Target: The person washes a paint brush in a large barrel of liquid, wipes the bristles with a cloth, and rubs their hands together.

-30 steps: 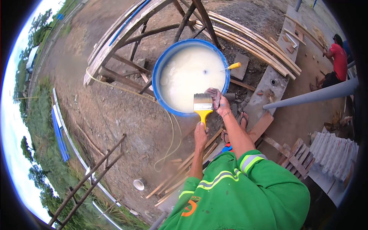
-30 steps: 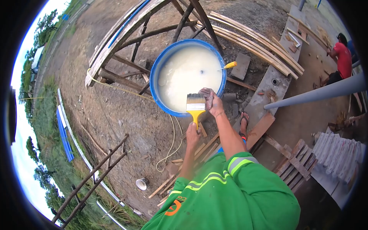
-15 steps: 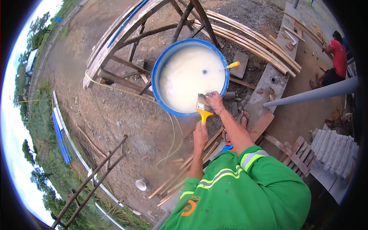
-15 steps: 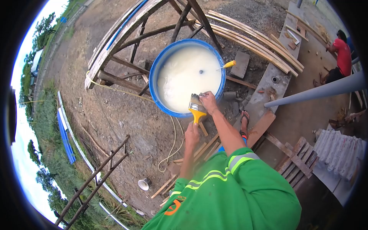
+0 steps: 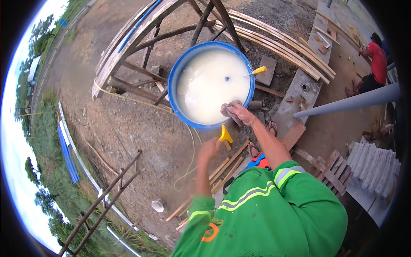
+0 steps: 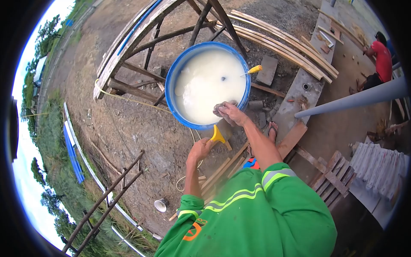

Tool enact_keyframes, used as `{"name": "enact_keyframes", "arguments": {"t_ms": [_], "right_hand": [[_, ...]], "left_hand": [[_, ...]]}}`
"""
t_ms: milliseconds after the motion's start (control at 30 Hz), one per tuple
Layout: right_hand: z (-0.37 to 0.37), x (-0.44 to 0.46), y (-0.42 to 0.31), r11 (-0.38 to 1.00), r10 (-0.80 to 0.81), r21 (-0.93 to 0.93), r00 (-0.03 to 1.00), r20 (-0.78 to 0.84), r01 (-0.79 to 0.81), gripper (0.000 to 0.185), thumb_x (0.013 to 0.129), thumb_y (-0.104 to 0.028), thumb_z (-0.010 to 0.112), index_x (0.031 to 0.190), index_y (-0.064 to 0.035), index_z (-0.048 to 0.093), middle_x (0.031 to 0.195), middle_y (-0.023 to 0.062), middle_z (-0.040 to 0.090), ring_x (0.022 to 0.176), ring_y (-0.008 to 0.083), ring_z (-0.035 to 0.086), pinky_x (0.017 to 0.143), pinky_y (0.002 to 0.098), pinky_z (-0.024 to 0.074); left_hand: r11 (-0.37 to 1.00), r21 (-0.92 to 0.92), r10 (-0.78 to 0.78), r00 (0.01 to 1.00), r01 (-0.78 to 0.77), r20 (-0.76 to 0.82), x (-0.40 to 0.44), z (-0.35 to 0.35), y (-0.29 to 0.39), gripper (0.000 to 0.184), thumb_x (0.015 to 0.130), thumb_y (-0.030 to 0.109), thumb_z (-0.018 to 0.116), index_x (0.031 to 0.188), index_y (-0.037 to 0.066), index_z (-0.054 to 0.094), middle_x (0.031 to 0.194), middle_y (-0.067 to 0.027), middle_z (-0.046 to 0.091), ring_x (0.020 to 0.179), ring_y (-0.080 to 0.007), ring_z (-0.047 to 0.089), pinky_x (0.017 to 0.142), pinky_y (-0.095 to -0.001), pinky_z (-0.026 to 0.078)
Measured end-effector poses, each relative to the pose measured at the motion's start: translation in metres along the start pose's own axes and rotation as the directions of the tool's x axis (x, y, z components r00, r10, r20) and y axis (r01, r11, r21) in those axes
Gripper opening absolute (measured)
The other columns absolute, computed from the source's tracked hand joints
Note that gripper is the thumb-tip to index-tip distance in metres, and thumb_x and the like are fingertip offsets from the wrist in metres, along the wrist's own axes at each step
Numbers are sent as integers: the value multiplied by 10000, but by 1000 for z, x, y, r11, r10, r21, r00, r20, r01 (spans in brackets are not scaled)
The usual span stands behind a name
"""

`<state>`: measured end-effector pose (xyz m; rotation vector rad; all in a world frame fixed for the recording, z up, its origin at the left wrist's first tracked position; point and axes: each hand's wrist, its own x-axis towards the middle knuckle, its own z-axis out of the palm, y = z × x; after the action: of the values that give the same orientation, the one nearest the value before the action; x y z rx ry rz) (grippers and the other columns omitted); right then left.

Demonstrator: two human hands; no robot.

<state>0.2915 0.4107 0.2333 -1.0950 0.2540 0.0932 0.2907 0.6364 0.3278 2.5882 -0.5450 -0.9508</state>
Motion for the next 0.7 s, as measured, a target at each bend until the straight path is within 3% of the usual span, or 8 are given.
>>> {"name": "enact_keyframes", "arguments": {"t_ms": [67, 100, 200, 300, 500, 600, 700], "right_hand": [[3, 10, 27, 882, -55, -468, 998, 21, 58, 350, 918, -381, 542, 1046, -63, 612, 1039, 72, 630, 993, 196, 584, 873, 392, 459], [12, 7, 27, 907, -112, -414, 992, -57, 78, 358, 895, -393, 546, 1004, -71, 660, 963, 84, 665, 912, 262, 619, 835, 436, 455], [19, 14, 18, 791, -167, -611, 955, -245, -19, 387, 890, -395, 534, 933, -37, 675, 821, 151, 671, 801, 316, 634, 778, 425, 470], [23, 21, 16, 827, -279, -559, 903, -326, 54, 429, 885, -400, 528, 832, 1, 672, 718, 190, 647, 720, 352, 620, 732, 422, 474], [29, 21, 20, 837, -237, -545, 875, -422, -36, 467, 899, -412, 496, 814, 11, 675, 752, 196, 659, 745, 347, 629, 724, 414, 472], [35, 23, 23, 868, -202, -487, 823, -530, -100, 485, 907, -408, 479, 825, 27, 675, 762, 223, 652, 769, 354, 632, 743, 422, 466], [41, 26, 28, 869, -186, -466, 763, -619, -167, 477, 925, -407, 444, 790, -9, 669, 756, 199, 645, 780, 354, 623, 736, 422, 457]], "left_hand": [[996, 79, 43, 999, -42, 0, 14, -14, 8, 389, 927, 386, 474, 1038, 47, 629, 933, -247, 648, 910, -437, 609, 791, -522, 473], [989, 142, 33, 999, -29, -24, 16, -18, 14, 389, 930, 392, 474, 989, 41, 630, 922, -256, 644, 895, -442, 609, 783, -535, 469], [994, 29, 108, 992, -106, -67, 8, -23, 22, 378, 936, 387, 463, 982, 44, 616, 888, -269, 637, 873, -460, 602, 760, -552, 465], [998, 45, 37, 996, -34, -77, -2, -17, 36, 363, 944, 379, 448, 1000, 56, 602, 862, -278, 632, 855, -476, 593, 746, -562, 460], [1000, 10, -24, 993, 26, -115, -22, -6, 49, 349, 958, 352, 426, 997, 42, 581, 830, -299, 622, 815, -491, 590, 726, -570, 456], [999, 2, -36, 987, 37, -156, -28, 4, 49, 344, 960, 343, 423, 991, 35, 573, 818, -304, 620, 801, -496, 587, 709, -576, 452], [996, 1, -86, 978, 87, -190, -35, 6, 55, 342, 952, 326, 433, 1050, 37, 590, 815, -291, 615, 820, -484, 589, 716, -551, 442]]}}
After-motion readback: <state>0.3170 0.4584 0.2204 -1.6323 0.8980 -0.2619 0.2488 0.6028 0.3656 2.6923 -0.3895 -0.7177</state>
